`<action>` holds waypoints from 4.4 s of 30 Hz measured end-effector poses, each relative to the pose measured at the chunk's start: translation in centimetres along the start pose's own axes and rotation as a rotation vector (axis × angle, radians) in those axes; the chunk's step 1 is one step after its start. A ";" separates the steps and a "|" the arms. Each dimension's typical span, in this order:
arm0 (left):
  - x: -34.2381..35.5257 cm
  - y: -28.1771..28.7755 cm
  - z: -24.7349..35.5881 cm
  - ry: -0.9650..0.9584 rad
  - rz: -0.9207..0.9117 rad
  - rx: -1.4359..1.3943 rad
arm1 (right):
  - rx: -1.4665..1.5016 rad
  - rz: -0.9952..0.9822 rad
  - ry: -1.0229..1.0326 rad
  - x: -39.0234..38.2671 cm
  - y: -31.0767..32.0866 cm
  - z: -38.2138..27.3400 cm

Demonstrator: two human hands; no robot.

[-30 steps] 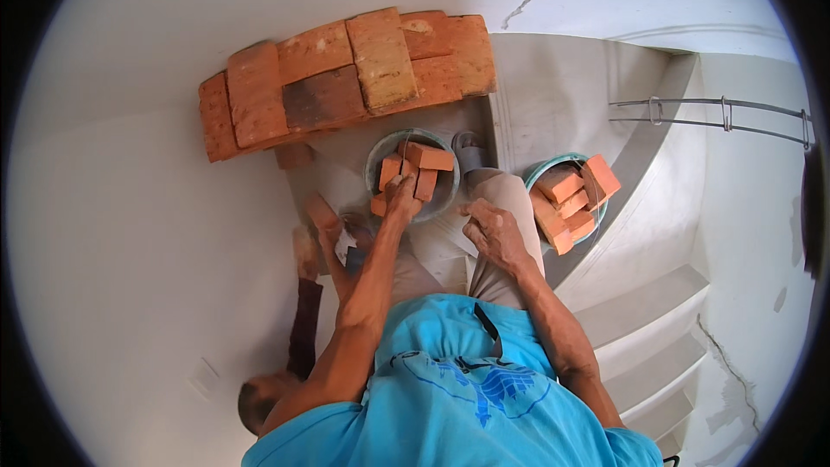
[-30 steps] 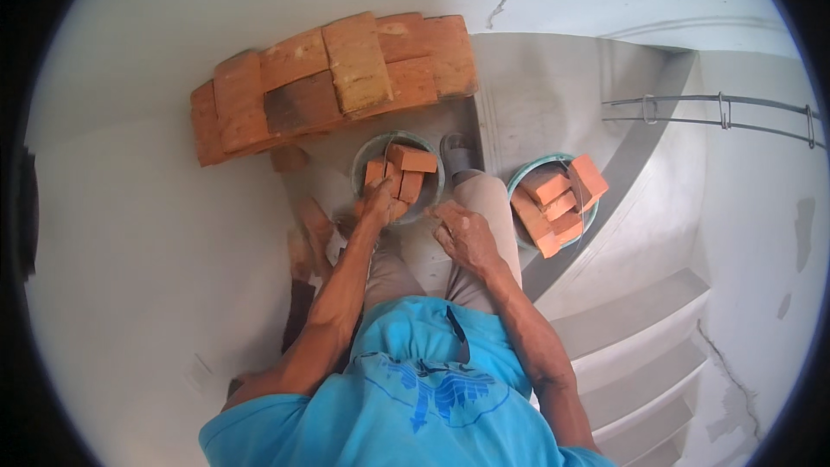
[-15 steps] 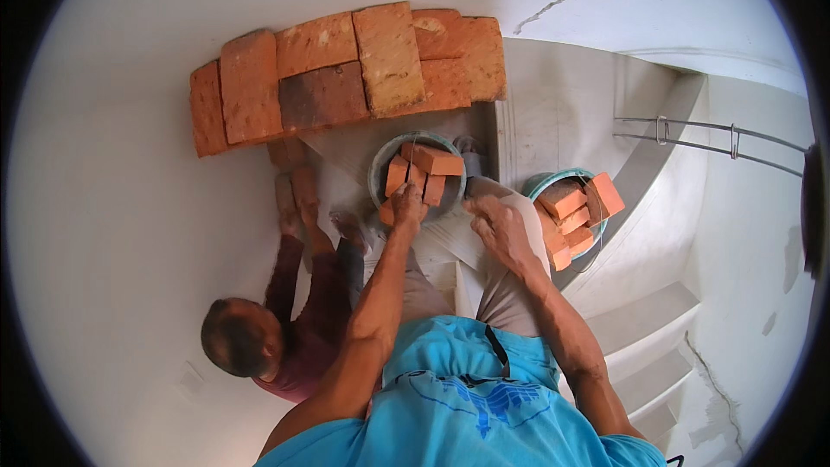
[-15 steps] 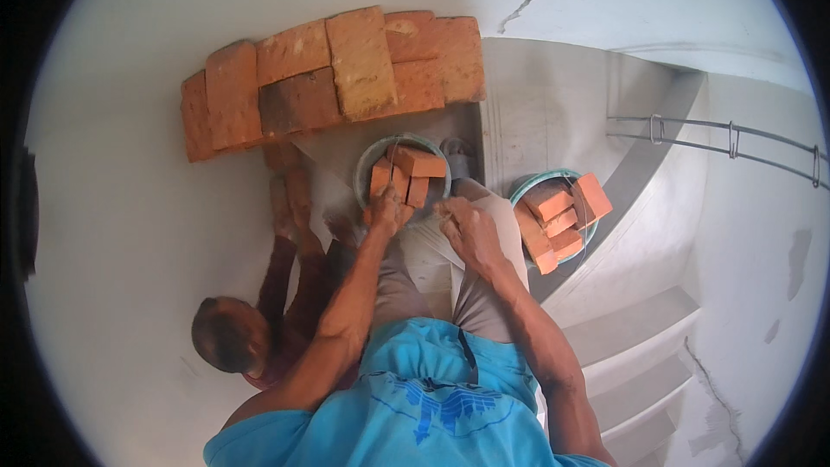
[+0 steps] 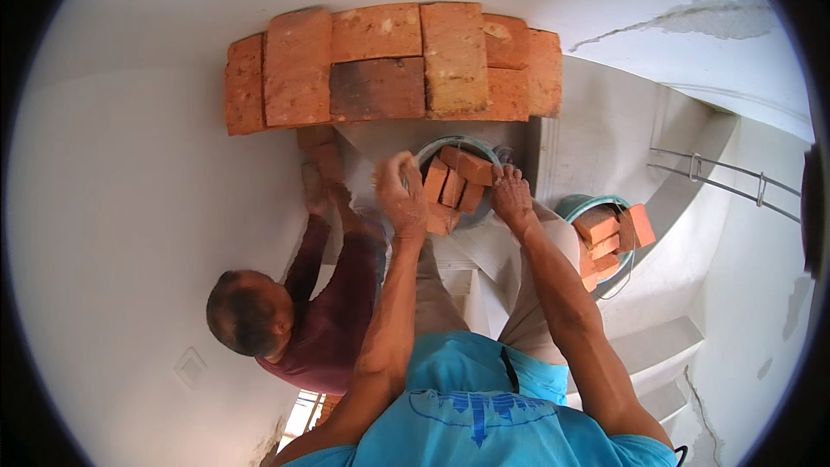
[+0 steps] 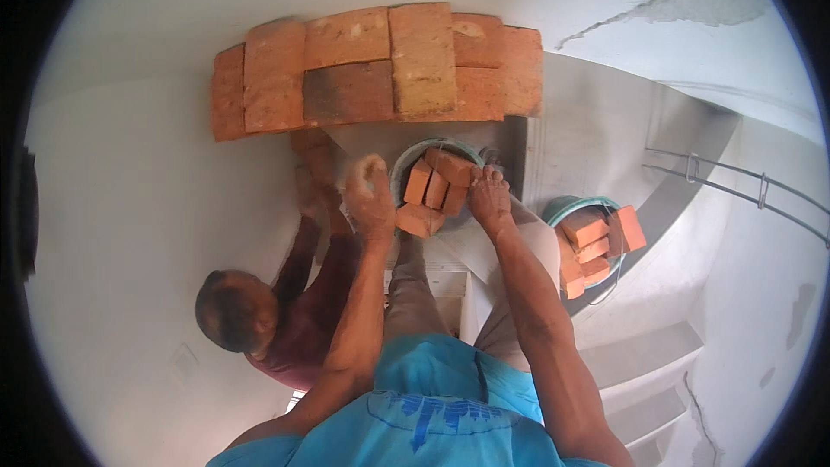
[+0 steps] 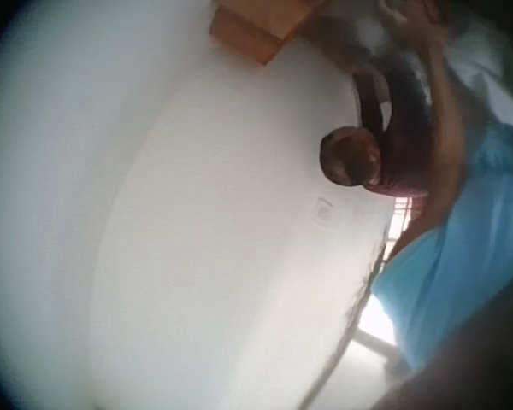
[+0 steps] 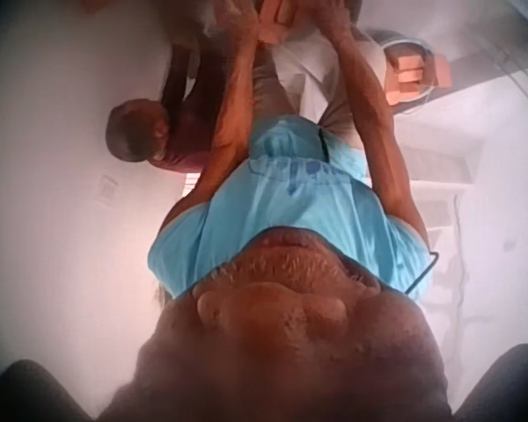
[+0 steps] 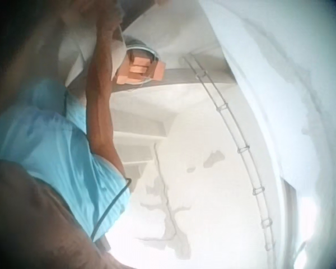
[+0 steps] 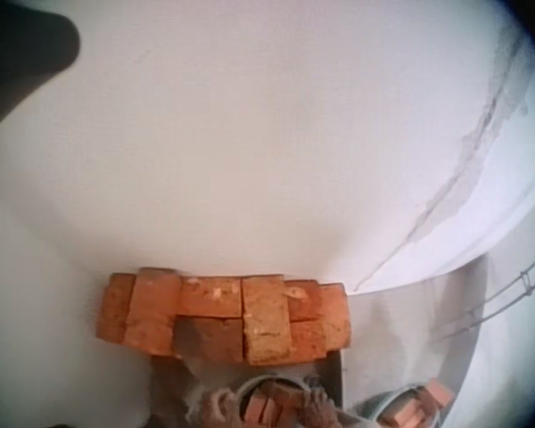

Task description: The person takes bricks from a bucket and places them onto a curved brick structure on a staircase, pressing them into position by hand.

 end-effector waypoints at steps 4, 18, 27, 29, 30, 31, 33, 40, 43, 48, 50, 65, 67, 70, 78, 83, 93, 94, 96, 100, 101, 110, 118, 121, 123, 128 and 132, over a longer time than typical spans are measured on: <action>8.5 7.0 4.2 -0.200 0.333 0.334 | 0.019 -0.092 0.013 0.9 -1.0 -1.8; 20.9 6.8 -2.1 -0.115 0.267 0.820 | 0.118 -0.024 -0.029 2.5 -1.1 -1.8; 20.5 7.0 0.8 -0.050 0.202 0.792 | -0.030 -0.043 0.085 3.9 -3.8 -2.7; 20.7 7.1 1.0 -0.008 0.169 0.756 | -0.068 -0.067 0.062 4.3 -4.4 -2.7; 20.6 7.2 0.9 0.019 0.152 0.739 | -0.089 -0.084 0.053 4.5 -4.4 -3.0; 20.5 7.2 0.8 0.015 0.166 0.751 | -0.108 -0.111 0.038 4.7 -4.4 -3.4; 20.4 7.0 0.3 0.008 0.187 0.773 | -0.148 -0.169 0.003 4.9 -4.5 -3.7; 20.0 6.8 0.6 -0.104 0.241 0.825 | -0.225 -0.110 0.147 5.0 -6.6 -2.1; 20.1 6.6 0.3 -0.110 0.238 0.811 | -0.189 -0.126 0.131 4.5 -5.0 -2.1; 20.3 6.8 -0.5 -0.107 0.264 0.844 | -0.124 -0.217 0.078 2.3 1.4 -3.6; 20.4 6.7 -0.5 -0.056 0.224 0.811 | -0.066 -0.123 0.114 1.0 3.6 -3.9; 20.1 7.6 -0.3 -0.044 0.203 0.587 | 0.497 -0.142 -0.110 -8.4 24.1 -6.7; 19.9 8.3 -0.5 -0.043 0.193 0.453 | 0.824 -0.091 -0.191 -10.2 24.4 -6.6; 18.8 10.4 -0.1 0.066 0.184 0.127 | 1.250 -0.013 -0.139 -11.8 24.8 -8.0; 2.0 11.9 0.6 0.443 -0.066 -0.560 | 1.695 0.112 0.088 -8.9 23.8 -15.5; 0.5 14.5 5.1 0.478 -0.110 -0.717 | 1.479 0.156 0.109 -9.1 23.9 -22.0; 4.6 20.7 2.7 0.509 0.098 -0.866 | 1.025 0.099 0.423 -9.9 21.5 -31.7; 5.6 21.5 2.1 0.454 0.069 -0.921 | 0.951 0.121 0.507 -10.1 21.6 -32.1; 7.6 22.9 0.8 0.429 0.089 -0.872 | 0.799 0.170 0.668 -10.7 21.9 -32.6; 12.7 25.2 -0.2 0.401 0.124 -0.441 | 0.862 0.037 0.568 -11.6 18.6 -26.9; 14.2 26.0 0.1 0.354 0.097 -0.323 | 0.980 0.002 0.490 -11.8 17.1 -24.6; 24.0 22.5 -4.7 0.049 0.132 0.366 | 0.962 0.115 0.174 -12.6 8.1 -11.3; 26.5 19.5 -7.4 0.093 -0.022 0.533 | 0.849 0.017 0.017 -12.3 5.7 -9.2; 27.0 19.6 -6.7 0.110 -0.070 0.494 | 0.839 0.017 0.019 -12.3 5.4 -8.8; 27.4 19.5 -6.6 0.082 -0.069 0.486 | 0.913 -0.011 -0.021 -12.0 5.2 -8.7; 29.1 18.7 -6.4 0.039 -0.055 0.518 | 0.897 0.016 0.015 -11.6 5.6 -9.5; 29.9 18.1 -9.4 0.033 -0.018 0.592 | 0.901 -0.037 -0.046 -11.7 6.5 -10.7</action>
Point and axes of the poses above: each hand's wrist, its own x-axis towards the middle knuckle, its own y-axis out of the back of the hand, z = x × y, the point moved 4 cm from there along x, towards the middle knuckle, and after that the axes turned 10 degrees about x, right-handed, at the moved point
